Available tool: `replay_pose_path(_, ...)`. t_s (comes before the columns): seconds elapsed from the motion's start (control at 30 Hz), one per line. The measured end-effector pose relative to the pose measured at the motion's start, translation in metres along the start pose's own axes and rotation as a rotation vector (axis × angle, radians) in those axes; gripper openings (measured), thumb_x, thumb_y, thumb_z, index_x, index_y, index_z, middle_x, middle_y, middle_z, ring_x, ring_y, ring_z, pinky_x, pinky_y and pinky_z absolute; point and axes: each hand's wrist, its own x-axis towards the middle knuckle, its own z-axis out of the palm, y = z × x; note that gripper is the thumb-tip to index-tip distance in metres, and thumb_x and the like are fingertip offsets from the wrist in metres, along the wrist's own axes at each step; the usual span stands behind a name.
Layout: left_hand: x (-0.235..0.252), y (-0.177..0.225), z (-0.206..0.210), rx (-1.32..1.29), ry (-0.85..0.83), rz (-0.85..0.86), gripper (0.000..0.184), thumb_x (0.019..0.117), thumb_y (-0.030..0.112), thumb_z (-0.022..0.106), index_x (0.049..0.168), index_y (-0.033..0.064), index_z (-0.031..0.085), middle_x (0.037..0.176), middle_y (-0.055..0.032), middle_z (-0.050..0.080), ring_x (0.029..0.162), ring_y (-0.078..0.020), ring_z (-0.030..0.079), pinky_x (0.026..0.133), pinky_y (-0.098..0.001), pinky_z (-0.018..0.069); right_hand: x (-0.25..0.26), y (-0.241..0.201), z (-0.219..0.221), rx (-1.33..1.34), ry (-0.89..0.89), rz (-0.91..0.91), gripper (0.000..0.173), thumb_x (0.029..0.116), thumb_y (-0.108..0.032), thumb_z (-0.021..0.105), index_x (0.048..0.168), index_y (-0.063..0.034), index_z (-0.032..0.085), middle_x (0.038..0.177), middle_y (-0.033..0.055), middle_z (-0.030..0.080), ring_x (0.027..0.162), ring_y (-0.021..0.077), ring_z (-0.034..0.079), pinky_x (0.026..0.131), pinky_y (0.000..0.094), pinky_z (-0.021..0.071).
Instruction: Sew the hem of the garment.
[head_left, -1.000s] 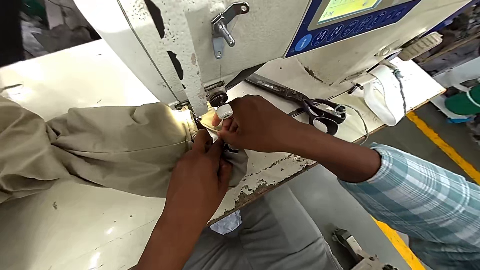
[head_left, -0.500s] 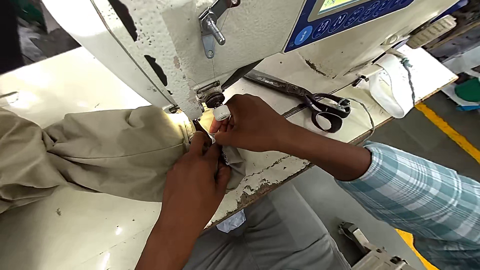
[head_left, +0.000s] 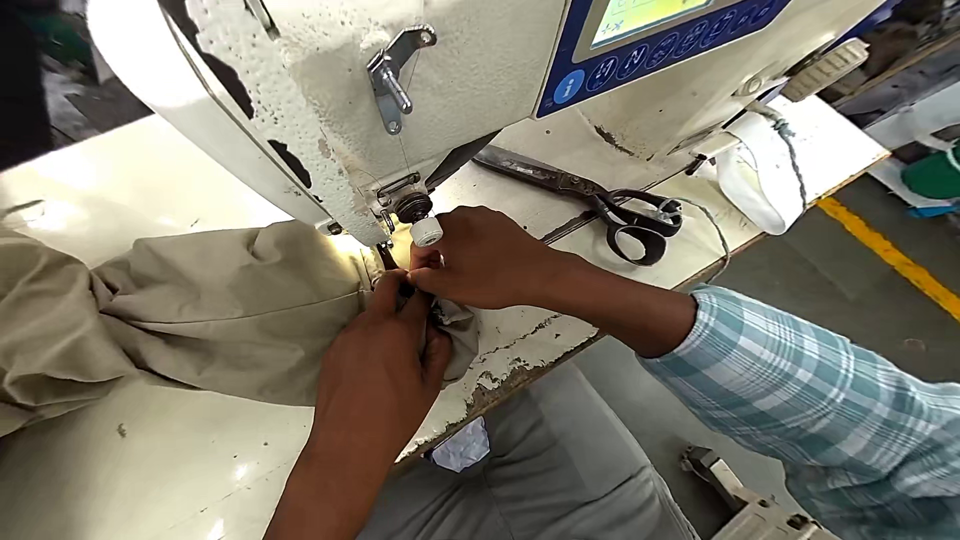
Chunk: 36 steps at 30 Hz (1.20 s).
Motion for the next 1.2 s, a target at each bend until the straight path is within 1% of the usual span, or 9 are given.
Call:
replay_pose_path(0.07, 0.002, -0.004, -0.001, 0.008, -0.001, 0.011, 0.035, 0.0900, 0.032, 0.056, 0.112, 0.0160, 0.078, 0.124, -0.0051, 0.065, 0.070, -0.0197, 0.067, 0.053, -0.0424, 0.0554, -0.005, 0.010, 0.003, 0.004, 0.189, -0.054, 0.025, 0.0989, -0.032, 0.065, 0.085, -0.0122, 0.070, 0.076, 0.0026, 0.063, 0.070, 0.0200, 0.063, 0.059, 0.0447, 0.0478)
replay_pose_path(0.13, 0.001, -0.008, -0.001, 0.008, 0.009, 0.032, 0.038, 0.0894, 0.033, 0.055, 0.114, 0.0160, 0.078, 0.127, -0.0051, 0.067, 0.072, -0.0189, 0.069, 0.053, -0.0421, 0.0553, -0.006, 0.023, 0.012, 0.006, 0.421, -0.162, 0.014, 0.0957, -0.020, 0.066, 0.097, -0.0093, 0.074, 0.090, 0.0054, 0.070, 0.071, 0.0204, 0.066, 0.060, 0.0433, 0.0531)
replay_pose_path(0.2, 0.001, -0.012, -0.001, 0.010, 0.005, 0.055, 0.039, 0.0891, 0.034, 0.054, 0.114, 0.0162, 0.078, 0.124, -0.0043, 0.067, 0.072, -0.0174, 0.068, 0.052, -0.0409, 0.0547, -0.003, 0.030, 0.024, -0.038, 0.529, -0.268, 0.016, 0.0947, -0.021, 0.068, 0.103, -0.0084, 0.074, 0.091, 0.0066, 0.071, 0.069, 0.0209, 0.067, 0.058, 0.0418, 0.0538)
replay_pose_path(0.33, 0.001, -0.015, -0.001, 0.002, -0.002, 0.067, 0.040, 0.0888, 0.035, 0.053, 0.113, 0.0170, 0.078, 0.123, -0.0039, 0.068, 0.071, -0.0149, 0.067, 0.052, -0.0383, 0.0536, 0.004, 0.039, 0.034, -0.094, 0.529, -0.292, 0.024, 0.0941, -0.030, 0.071, 0.103, -0.0078, 0.072, 0.084, 0.0054, 0.067, 0.061, 0.0201, 0.061, 0.051, 0.0394, 0.0477)
replay_pose_path(0.53, 0.001, -0.016, 0.002, -0.008, 0.041, 0.081, 0.040, 0.0885, 0.035, 0.052, 0.112, 0.0171, 0.079, 0.118, -0.0037, 0.069, 0.066, -0.0129, 0.064, 0.048, -0.0350, 0.0509, -0.003, 0.027, 0.037, -0.307, 0.434, -0.289, 0.020, 0.1033, -0.025, 0.059, 0.106, -0.0158, 0.076, 0.098, 0.0090, 0.065, 0.076, 0.0252, 0.063, 0.054, 0.0364, 0.0482)
replay_pose_path(0.73, 0.009, -0.024, -0.001, -0.029, 0.045, 0.111, 0.038, 0.0914, 0.032, 0.049, 0.108, 0.0165, 0.079, 0.117, -0.0046, 0.071, 0.068, -0.0136, 0.066, 0.049, -0.0345, 0.0506, 0.003, 0.019, 0.037, -0.383, 0.474, -0.287, 0.017, 0.0994, -0.018, 0.061, 0.091, -0.0097, 0.073, 0.100, 0.0109, 0.066, 0.072, 0.0252, 0.063, 0.050, 0.0354, 0.0454)
replay_pose_path(0.9, 0.020, -0.037, -0.002, -0.028, 0.057, 0.152, 0.041, 0.0929, 0.031, 0.047, 0.113, 0.0135, 0.078, 0.118, -0.0072, 0.073, 0.079, -0.0202, 0.072, 0.057, -0.0409, 0.0557, 0.011, 0.018, 0.035, -0.316, 0.516, -0.282, 0.010, 0.0926, -0.010, 0.065, 0.090, -0.0058, 0.074, 0.097, 0.0136, 0.067, 0.073, 0.0275, 0.065, 0.051, 0.0375, 0.0480)
replay_pose_path(1.1, 0.033, -0.049, 0.000, 0.003, 0.145, 0.221, 0.041, 0.0932, 0.031, 0.045, 0.107, 0.0104, 0.079, 0.089, -0.0078, 0.069, 0.063, -0.0220, 0.065, 0.046, -0.0420, 0.0476, 0.022, 0.023, 0.035, -0.253, 0.572, -0.334, 0.011, 0.0916, -0.009, 0.066, 0.086, -0.0045, 0.074, 0.087, 0.0140, 0.068, 0.073, 0.0294, 0.067, 0.054, 0.0406, 0.0506)
replay_pose_path(1.2, 0.034, -0.051, 0.002, 0.004, 0.148, 0.217, 0.041, 0.0934, 0.032, 0.046, 0.106, 0.0107, 0.079, 0.086, -0.0063, 0.067, 0.061, -0.0212, 0.063, 0.046, -0.0415, 0.0470, 0.023, 0.021, 0.034, -0.252, 0.559, -0.324, 0.011, 0.0916, -0.009, 0.065, 0.086, -0.0039, 0.074, 0.086, 0.0144, 0.067, 0.075, 0.0301, 0.067, 0.055, 0.0414, 0.0508)
